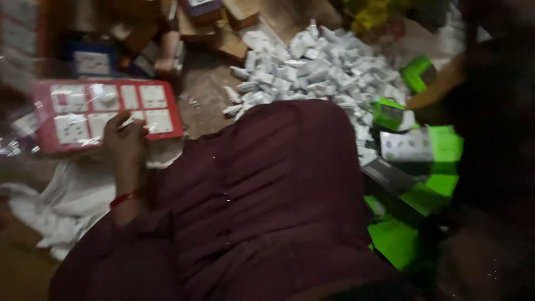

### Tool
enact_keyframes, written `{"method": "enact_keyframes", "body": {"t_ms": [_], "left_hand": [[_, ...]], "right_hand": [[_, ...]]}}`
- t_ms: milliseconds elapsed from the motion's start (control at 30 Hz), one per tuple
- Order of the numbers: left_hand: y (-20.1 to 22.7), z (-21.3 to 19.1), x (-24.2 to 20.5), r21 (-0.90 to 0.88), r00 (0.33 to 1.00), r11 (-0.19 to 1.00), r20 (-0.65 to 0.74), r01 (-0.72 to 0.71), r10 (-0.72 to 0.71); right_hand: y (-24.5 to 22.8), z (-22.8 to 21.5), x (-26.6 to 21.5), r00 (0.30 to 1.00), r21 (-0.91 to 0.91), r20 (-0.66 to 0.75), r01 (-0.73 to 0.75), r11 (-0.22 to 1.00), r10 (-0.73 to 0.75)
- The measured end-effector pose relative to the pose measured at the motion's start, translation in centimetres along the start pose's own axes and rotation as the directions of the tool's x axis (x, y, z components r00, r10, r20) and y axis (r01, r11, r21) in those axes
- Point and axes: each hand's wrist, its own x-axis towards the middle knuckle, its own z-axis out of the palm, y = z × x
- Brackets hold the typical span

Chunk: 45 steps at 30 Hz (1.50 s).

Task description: The person sits on the floor and repeatedly picks up small white plastic switches, places them into clear plastic bags, and sets the filled bags aside. The workspace is cluttered with packaged electrical components and cardboard boxes.

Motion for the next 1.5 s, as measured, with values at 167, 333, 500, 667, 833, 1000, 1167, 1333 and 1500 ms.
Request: {"method": "enact_keyframes", "body": {"t_ms": [167,333,500,667,833,1000,1167,1333,1500], "left_hand": [[2.0,0.7,-1.6,0.053,1.0,0.999,-0.013,0.004,-0.004],[4.4,2.2,-1.4,0.09,1.0,0.996,0.014,0.026,-0.027],[6.5,3.7,-0.9,0.084,0.989,0.985,0.034,-0.149,0.146],[6.7,4.3,-0.4,0.038,0.998,0.997,0.009,-0.064,0.063],[5.8,4.4,-0.3,0.092,0.992,0.988,-0.002,-0.123,0.123],[6.1,4.1,-0.3,0.13,0.994,0.986,-0.025,-0.103,0.107],[5.4,4.2,-0.2,0.156,0.991,0.986,-0.109,-0.057,0.074],[5.2,4.0,-0.3,0.142,0.991,0.988,-0.109,-0.065,0.081],[6.1,4.1,-0.6,0.119,0.997,0.993,-0.08,-0.009,0.018]], "right_hand": [[-6.7,15.0,1.9,0.766,0.258,0.558,0.205,0.944,-0.318],[-10.2,30.9,-1.1,0.577,0.063,0.802,0.173,0.983,-0.153],[-9.7,39.2,-4.2,0.529,0.11,0.813,0.272,0.956,-0.244],[-7.9,43.9,-6.1,0.457,-0.001,0.868,0.396,0.918,-0.196],[-8.4,45.7,-6.2,0.391,0.011,0.906,0.357,0.934,-0.161],[-7.9,42.2,-1.7,0.752,0.151,0.66,-0.117,0.982,-0.012],[-4.2,39.7,-0.2,0.793,-0.209,0.529,-0.223,0.952,0.302],[-1.8,41.6,-1.6,0.606,-0.464,0.707,0.007,0.886,0.365],[-2.0,43.0,-3.4,0.531,-0.404,0.821,0.278,0.871,0.211]]}}
